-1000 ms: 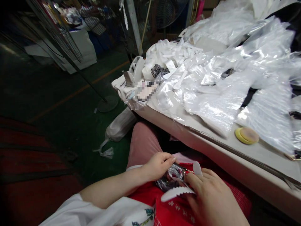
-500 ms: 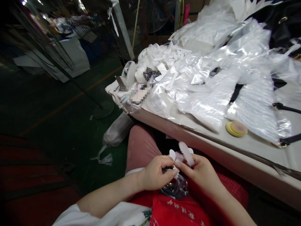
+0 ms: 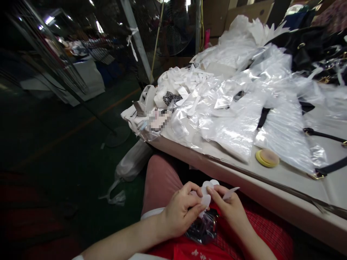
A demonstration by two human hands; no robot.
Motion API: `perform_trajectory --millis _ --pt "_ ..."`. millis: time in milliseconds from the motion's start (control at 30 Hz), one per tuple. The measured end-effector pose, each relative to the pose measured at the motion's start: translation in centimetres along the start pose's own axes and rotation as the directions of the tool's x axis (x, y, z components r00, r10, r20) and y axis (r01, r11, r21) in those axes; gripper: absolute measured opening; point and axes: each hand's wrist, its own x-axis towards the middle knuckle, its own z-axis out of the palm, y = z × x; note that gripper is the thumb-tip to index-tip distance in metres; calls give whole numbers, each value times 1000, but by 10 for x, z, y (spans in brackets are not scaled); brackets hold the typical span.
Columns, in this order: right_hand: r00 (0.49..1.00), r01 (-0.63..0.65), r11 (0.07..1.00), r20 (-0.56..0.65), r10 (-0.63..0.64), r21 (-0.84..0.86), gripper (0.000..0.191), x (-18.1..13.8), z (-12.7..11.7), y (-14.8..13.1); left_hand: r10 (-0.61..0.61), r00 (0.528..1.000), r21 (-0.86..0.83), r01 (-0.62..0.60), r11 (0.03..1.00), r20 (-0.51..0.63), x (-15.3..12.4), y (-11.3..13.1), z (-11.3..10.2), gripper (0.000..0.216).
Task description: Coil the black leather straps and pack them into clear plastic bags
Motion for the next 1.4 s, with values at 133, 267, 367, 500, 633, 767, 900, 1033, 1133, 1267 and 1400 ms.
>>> perform_trajectory --millis 133,267,367,500,633,767,900,1033,1133,1267,1400 --pt "989 98 985 -99 -112 -139 31 -4 -8 -3 -61 998 -16 60 998 -7 4 -3 2 39" --pt "979 144 974 -120 -166 -178 26 -8 -5 -3 -94 996 -92 93 991 1 13 -8 10 48" --pt "956 219 928 -126 -266 -300 26 -13 -3 -1 -140 989 -104 136 985 -36 18 -11 15 49" --pt "806 454 630 -12 -592 -631 17 -20 -5 2 -217 975 -128 210 969 -38 21 -12 19 47" --pt "566 632 193 276 -777 -751 36 -23 -10 2 -296 955 -106 295 950 3 24 -10 21 41" --pt "564 640 181 296 -771 -747 30 -26 -11 -4 -330 944 -95 329 940 6 25 -6 21 43" --pt "855 331 668 -88 -512 -667 22 -23 -8 -15 -320 947 -97 315 944 -32 26 -4 22 51" --pt "973 201 857 -8 -233 -474 39 -16 -4 -24 -167 986 -43 167 985 9 23 -3 20 49" --pt "942 238 824 -86 -326 -514 37 -19 -5 -31 -100 995 -9 100 995 23 22 -3 19 34" --pt "810 380 666 -117 -575 -642 20 -30 -7 -45 -282 957 53 286 957 -62 29 -10 22 26" --pt "746 456 550 -37 -665 -700 15 -32 -11 -55 -371 925 -33 370 928 -81 42 -21 25 22"
